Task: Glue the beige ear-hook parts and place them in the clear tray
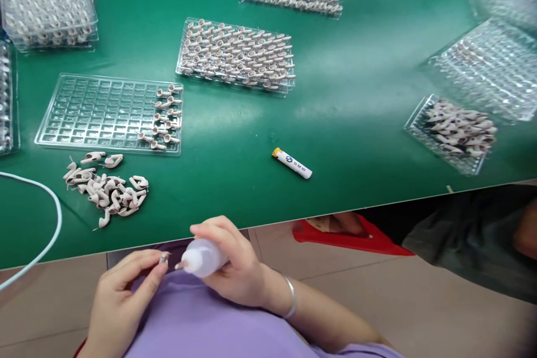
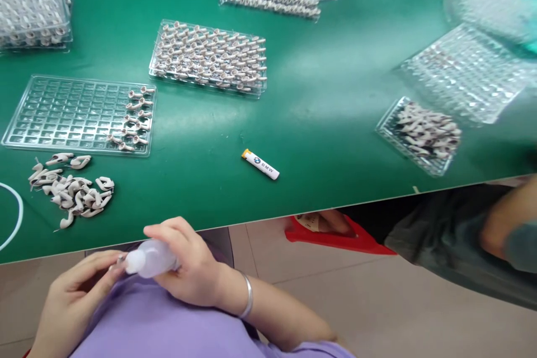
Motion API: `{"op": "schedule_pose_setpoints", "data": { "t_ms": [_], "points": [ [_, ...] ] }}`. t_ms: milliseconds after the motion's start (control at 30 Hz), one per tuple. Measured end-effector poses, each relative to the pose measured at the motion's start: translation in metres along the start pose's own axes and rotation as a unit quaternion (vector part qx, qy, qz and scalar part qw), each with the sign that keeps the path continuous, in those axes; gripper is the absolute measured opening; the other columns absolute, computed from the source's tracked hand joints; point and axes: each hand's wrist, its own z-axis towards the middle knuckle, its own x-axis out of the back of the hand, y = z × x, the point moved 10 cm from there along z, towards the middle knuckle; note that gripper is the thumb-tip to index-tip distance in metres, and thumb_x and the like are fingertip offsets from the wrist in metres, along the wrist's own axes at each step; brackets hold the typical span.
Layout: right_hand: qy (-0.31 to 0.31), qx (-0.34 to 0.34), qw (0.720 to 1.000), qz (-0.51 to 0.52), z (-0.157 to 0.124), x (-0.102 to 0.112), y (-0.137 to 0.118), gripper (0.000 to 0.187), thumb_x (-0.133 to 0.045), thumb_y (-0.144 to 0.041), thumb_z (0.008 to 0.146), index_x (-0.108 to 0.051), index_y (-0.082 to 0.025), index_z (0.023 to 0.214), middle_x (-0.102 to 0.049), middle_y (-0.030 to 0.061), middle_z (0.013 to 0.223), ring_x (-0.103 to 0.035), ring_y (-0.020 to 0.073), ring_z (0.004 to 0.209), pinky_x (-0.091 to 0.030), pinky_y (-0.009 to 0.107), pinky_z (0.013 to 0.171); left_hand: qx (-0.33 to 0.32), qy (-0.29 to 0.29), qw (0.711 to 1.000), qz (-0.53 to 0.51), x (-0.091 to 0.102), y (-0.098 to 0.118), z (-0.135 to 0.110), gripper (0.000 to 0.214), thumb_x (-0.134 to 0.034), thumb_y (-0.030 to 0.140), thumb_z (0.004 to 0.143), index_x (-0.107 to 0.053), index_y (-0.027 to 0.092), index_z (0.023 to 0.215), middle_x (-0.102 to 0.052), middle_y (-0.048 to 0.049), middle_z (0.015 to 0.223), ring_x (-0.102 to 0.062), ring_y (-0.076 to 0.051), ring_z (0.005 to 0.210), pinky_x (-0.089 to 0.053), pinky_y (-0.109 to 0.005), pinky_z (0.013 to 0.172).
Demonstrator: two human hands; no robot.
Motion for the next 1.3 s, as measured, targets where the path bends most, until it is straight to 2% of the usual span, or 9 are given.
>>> {"op": "schedule_pose_setpoints", "data": {
  "t_ms": [67, 133, 267, 567, 967, 1300],
  "points": [
    [0.004, 0.048, 0.998, -0.046, -0.002, -0.010, -0.009, 0.046, -0.060, -0.011, 0.084, -0.050, -0.019, 0.128, -0.059, 0.0088, 0.097, -0.060, 0.0191, 0.082, -0.054, 0.031, 0.068, 0.121, -0.056, 0.987, -0.085, -0.019, -0.026, -0.001, 0.024, -0.074, 0.045, 0.076, -0.079, 0.022, 0.083, -0.076, -0.0064, 0.081, -0.070, -0.022, 0.074, -0.057, -0.027, 0.066],
    [0.024, 0.090, 0.990, -0.102, -0.005, -0.015, -0.015, 0.036, -0.057, -0.011, 0.086, -0.054, -0.018, 0.121, -0.058, 0.0069, 0.089, -0.056, 0.0186, 0.075, -0.051, 0.032, 0.065, 0.210, -0.089, 0.962, -0.153, -0.034, -0.045, -0.004, 0.030, -0.075, 0.049, 0.074, -0.079, 0.020, 0.082, -0.076, -0.0067, 0.076, -0.067, -0.020, 0.066, -0.054, -0.026, 0.059],
    [0.040, 0.124, 0.977, -0.166, -0.006, -0.021, -0.018, 0.025, -0.053, -0.012, 0.088, -0.056, -0.018, 0.111, -0.057, 0.0052, 0.082, -0.052, 0.0180, 0.070, -0.045, 0.034, 0.063, 0.272, -0.083, 0.937, -0.205, -0.041, -0.062, -0.004, 0.033, -0.080, 0.048, 0.068, -0.079, 0.018, 0.084, -0.074, -0.0053, 0.073, -0.061, -0.016, 0.063, -0.049, -0.022, 0.054],
    [0.051, 0.124, 0.974, -0.183, -0.009, -0.024, -0.015, 0.018, -0.053, -0.012, 0.088, -0.057, -0.016, 0.105, -0.056, 0.0056, 0.083, -0.052, 0.0176, 0.073, -0.046, 0.033, 0.066, 0.282, -0.052, 0.933, -0.219, -0.041, -0.061, -0.002, 0.034, -0.084, 0.044, 0.062, -0.080, 0.016, 0.081, -0.076, -0.0072, 0.077, -0.062, -0.017, 0.067, -0.050, -0.021, 0.058],
    [0.054, 0.119, 0.973, -0.190, -0.006, -0.024, -0.016, 0.015, -0.053, -0.016, 0.089, -0.056, -0.016, 0.103, -0.056, 0.0058, 0.082, -0.051, 0.0183, 0.073, -0.046, 0.034, 0.066, 0.242, -0.035, 0.952, -0.183, -0.039, -0.056, 0.003, 0.031, -0.082, 0.045, 0.065, -0.080, 0.018, 0.081, -0.070, -0.0038, 0.064, -0.054, -0.012, 0.054, -0.043, -0.019, 0.046],
    [0.059, 0.110, 0.971, -0.202, -0.010, -0.026, -0.014, 0.025, -0.057, -0.013, 0.084, -0.055, -0.018, 0.109, -0.057, 0.0064, 0.083, -0.053, 0.0198, 0.075, -0.047, 0.035, 0.068, 0.222, -0.003, 0.960, -0.169, -0.033, -0.056, 0.002, 0.028, -0.081, 0.044, 0.065, -0.080, 0.019, 0.078, -0.072, -0.0047, 0.067, -0.054, -0.012, 0.051, -0.042, -0.018, 0.042]
  ]
}}
